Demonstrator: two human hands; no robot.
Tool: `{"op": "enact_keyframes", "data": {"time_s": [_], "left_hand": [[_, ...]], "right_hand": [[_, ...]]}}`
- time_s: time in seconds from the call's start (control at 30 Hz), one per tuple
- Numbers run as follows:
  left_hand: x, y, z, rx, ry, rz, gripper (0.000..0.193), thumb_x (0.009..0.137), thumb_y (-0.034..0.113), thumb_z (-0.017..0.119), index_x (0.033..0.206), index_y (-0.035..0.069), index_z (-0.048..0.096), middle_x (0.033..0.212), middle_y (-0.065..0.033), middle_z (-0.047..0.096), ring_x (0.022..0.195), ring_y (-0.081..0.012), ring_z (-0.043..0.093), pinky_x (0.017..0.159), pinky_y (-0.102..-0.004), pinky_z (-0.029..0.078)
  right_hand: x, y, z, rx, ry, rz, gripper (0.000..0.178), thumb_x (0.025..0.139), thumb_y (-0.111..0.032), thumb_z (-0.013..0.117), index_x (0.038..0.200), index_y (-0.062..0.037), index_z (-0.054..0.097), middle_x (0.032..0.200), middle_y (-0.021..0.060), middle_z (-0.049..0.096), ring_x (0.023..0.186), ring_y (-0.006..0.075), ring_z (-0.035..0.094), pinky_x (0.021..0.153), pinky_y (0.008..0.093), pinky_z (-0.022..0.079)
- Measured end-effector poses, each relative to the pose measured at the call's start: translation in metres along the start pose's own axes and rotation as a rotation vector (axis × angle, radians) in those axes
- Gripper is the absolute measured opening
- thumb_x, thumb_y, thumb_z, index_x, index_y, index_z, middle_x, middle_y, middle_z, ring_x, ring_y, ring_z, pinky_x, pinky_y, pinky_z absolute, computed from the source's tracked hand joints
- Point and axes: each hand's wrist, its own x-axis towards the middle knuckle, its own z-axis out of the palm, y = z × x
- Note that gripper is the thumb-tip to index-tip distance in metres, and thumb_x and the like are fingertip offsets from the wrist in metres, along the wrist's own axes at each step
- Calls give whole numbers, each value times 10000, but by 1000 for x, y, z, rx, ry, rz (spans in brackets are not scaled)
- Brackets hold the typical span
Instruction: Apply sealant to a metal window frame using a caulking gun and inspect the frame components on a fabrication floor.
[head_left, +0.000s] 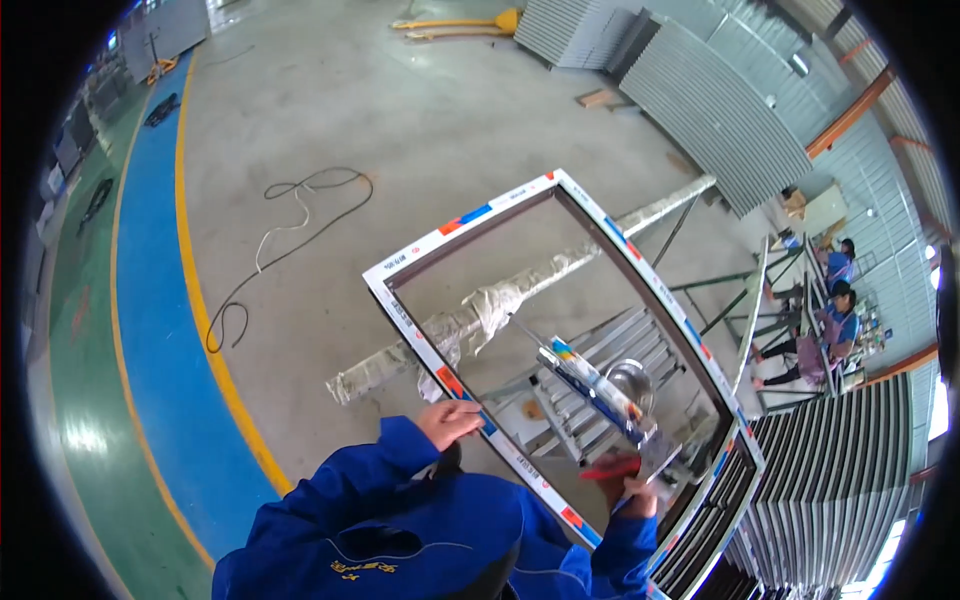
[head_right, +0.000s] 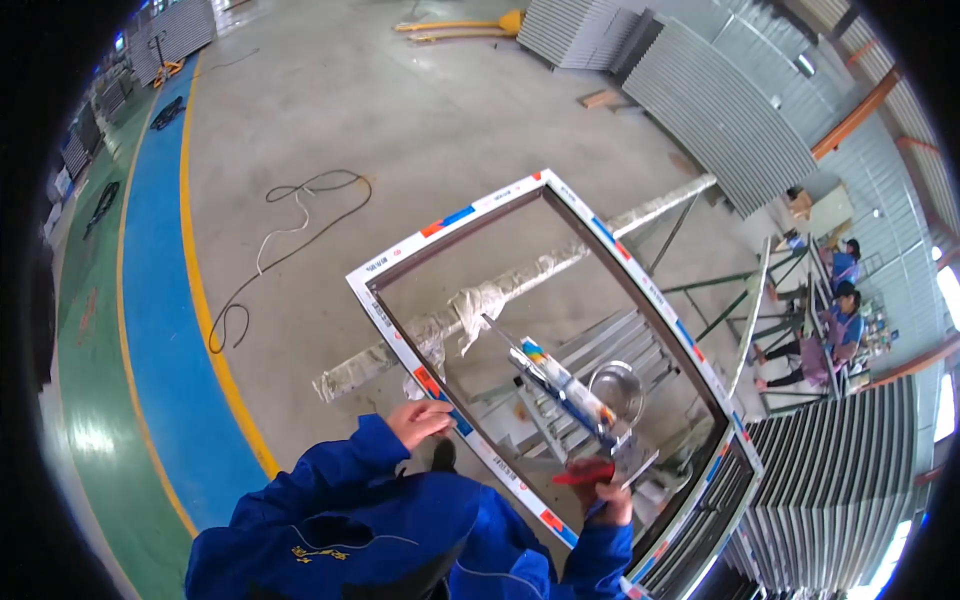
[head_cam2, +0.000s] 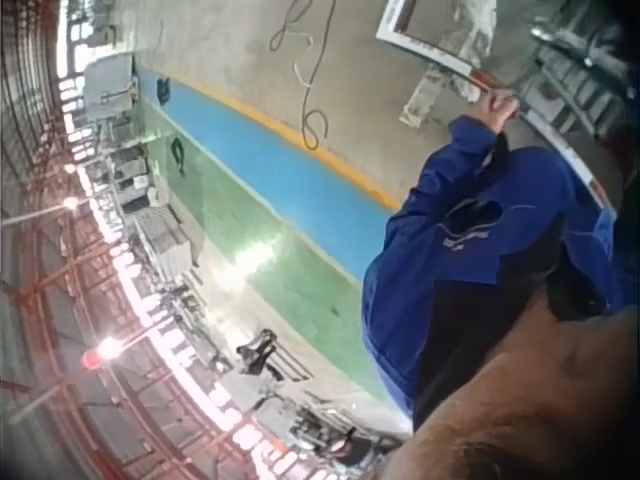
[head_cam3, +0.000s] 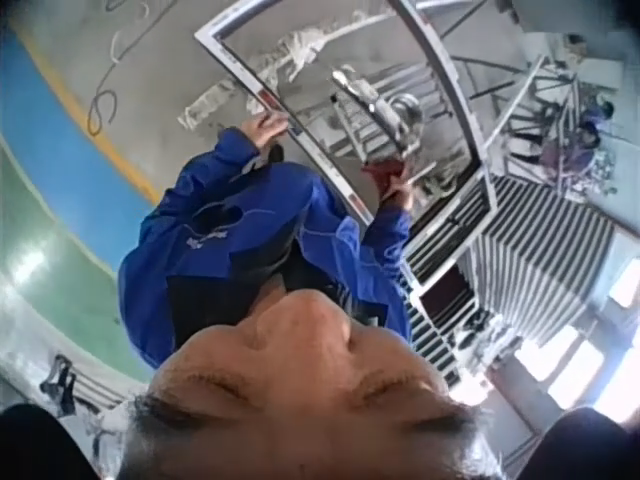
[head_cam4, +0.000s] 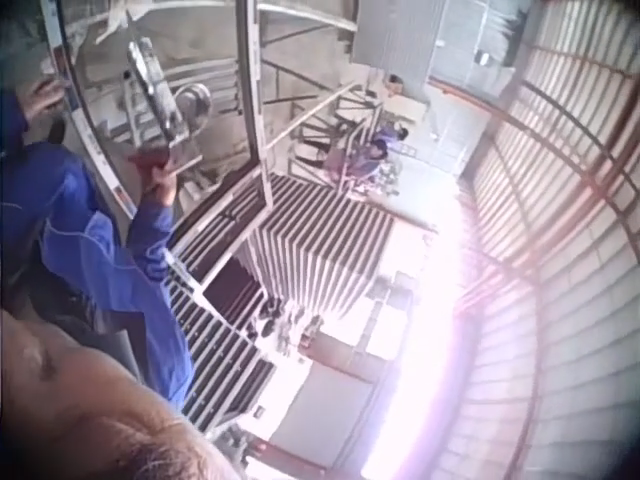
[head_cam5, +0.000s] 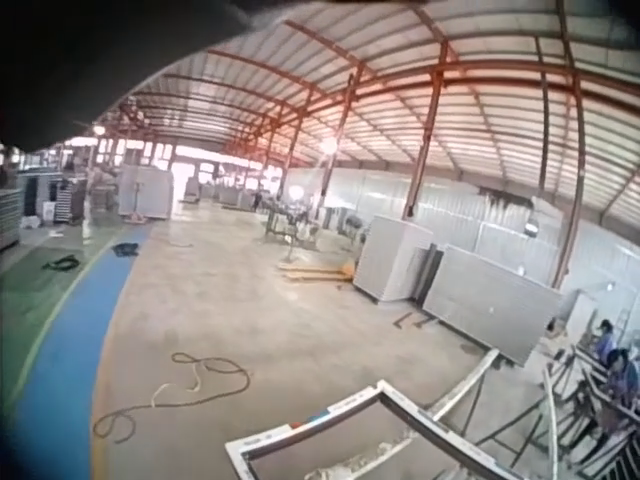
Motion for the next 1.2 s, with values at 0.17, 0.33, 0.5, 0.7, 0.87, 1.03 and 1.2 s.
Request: {"op": "enact_keyframes", "data": {"time_s": [0.17, 0.33, 0.5, 0.7, 0.87, 1.03, 1.2], "left_hand": [[32, 77, 48, -358, -221, 42, 646, 932, 335, 602, 1432, 44, 315, 1368, -66, 496, 1180, -170, 523, 943, -326, 437], [31, 116, 73, -425, -434, 288, 610, 919, 301, 627, 1421, 90, 353, 1337, -32, 494, 1234, -150, 465, 976, -328, 415], [22, 123, 75, -517, -418, 304, 499, 905, 179, 649, 1344, 75, 436, 1276, -30, 537, 1165, -133, 505, 998, -323, 411], [20, 130, 69, -514, -374, 294, 492, 884, 176, 679, 1303, 51, 455, 1197, -29, 587, 1139, -148, 539, 997, -321, 422], [20, 133, 75, -550, -321, 388, 417, 887, 198, 676, 1255, 67, 529, 1147, -9, 606, 1020, -103, 560, 865, -278, 456], [22, 132, 72, -489, -383, 288, 485, 892, 208, 673, 1315, 70, 480, 1178, -29, 595, 1113, -134, 540, 989, -305, 418], [18, 131, 74, -502, -385, 315, 443, 908, 216, 651, 1306, 87, 506, 1193, -13, 594, 1100, -118, 539, 956, -293, 418]], "right_hand": [[-31, 40, 52, 209, 2, -233, 534, 635, -93, 642, 1152, -19, 531, 1055, 94, 578, 983, 272, 553, 937, 434, 447], [-36, 60, 17, 250, -39, -307, 515, 669, -62, 614, 1169, 16, 521, 1084, 124, 601, 992, 290, 580, 903, 430, 480], [-31, 69, 33, 283, -133, -298, 495, 701, -93, 592, 1178, 22, 520, 1088, 136, 614, 994, 301, 603, 920, 436, 491], [-26, 74, 4, 298, -195, -147, 531, 717, -124, 582, 1223, 6, 489, 1089, 162, 617, 1006, 327, 601, 940, 453, 486], [-22, 77, 3, 351, -179, -239, 531, 744, -132, 556, 1257, -21, 478, 1155, 152, 600, 1064, 342, 579, 931, 515, 489], [-20, 79, -10, 376, -275, -101, 526, 757, -155, 545, 1266, -37, 476, 1173, 137, 590, 1103, 334, 562, 850, 602, 502], [-26, 82, -4, 389, -252, -124, 522, 750, -162, 549, 1253, -40, 485, 1136, 130, 594, 1103, 330, 560, 833, 589, 515]]}}
